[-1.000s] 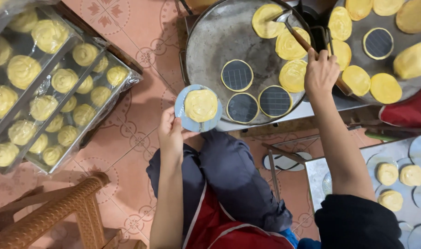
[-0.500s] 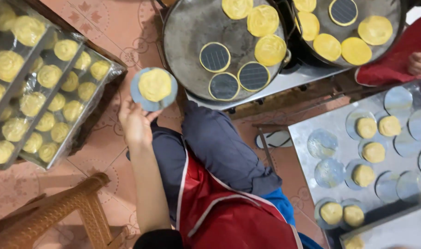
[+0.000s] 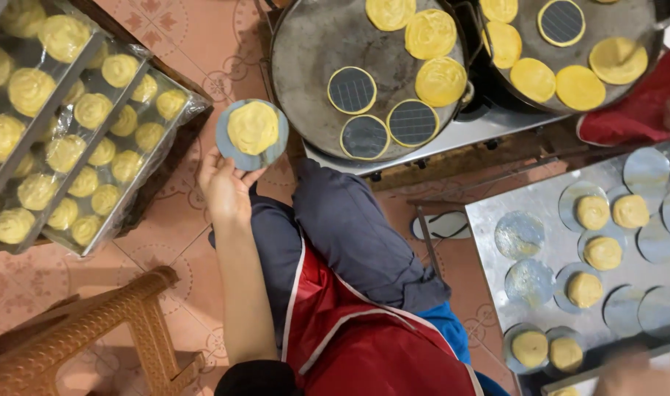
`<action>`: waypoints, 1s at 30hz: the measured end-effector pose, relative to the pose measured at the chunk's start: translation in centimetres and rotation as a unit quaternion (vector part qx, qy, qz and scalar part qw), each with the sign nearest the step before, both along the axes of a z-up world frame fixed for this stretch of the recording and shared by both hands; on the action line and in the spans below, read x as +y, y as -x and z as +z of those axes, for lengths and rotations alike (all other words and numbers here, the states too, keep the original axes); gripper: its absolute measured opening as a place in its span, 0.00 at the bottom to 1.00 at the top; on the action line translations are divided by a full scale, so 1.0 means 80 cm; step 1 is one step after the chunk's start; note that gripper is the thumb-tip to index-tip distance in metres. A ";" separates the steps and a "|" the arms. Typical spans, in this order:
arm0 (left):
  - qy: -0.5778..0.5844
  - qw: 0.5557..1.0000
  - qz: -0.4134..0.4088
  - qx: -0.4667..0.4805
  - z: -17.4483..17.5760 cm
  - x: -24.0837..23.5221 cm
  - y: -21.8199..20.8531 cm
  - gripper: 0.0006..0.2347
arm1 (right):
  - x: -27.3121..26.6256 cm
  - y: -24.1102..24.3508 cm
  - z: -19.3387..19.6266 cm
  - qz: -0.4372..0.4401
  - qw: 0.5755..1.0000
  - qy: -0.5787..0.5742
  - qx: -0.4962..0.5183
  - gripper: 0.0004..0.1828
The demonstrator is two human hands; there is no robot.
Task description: Flattening and cooking roti dough on a large griddle.
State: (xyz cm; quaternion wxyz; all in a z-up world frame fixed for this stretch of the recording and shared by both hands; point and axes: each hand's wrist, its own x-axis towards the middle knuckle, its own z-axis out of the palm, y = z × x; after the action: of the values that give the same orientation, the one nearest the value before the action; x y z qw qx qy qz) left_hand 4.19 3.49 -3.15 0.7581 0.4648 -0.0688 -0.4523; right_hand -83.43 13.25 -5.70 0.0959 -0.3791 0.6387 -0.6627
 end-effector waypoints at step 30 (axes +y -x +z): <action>-0.062 0.997 0.009 0.047 0.047 0.000 0.024 0.12 | -0.427 -0.833 -0.123 0.691 0.574 -0.173 0.404 0.28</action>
State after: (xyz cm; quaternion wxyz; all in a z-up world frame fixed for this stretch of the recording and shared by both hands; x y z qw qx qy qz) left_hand 2.26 3.49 0.60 0.7341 0.4897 -0.0004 -0.4704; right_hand -16.81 -20.89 -15.54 0.3200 -0.9101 0.2583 -0.0502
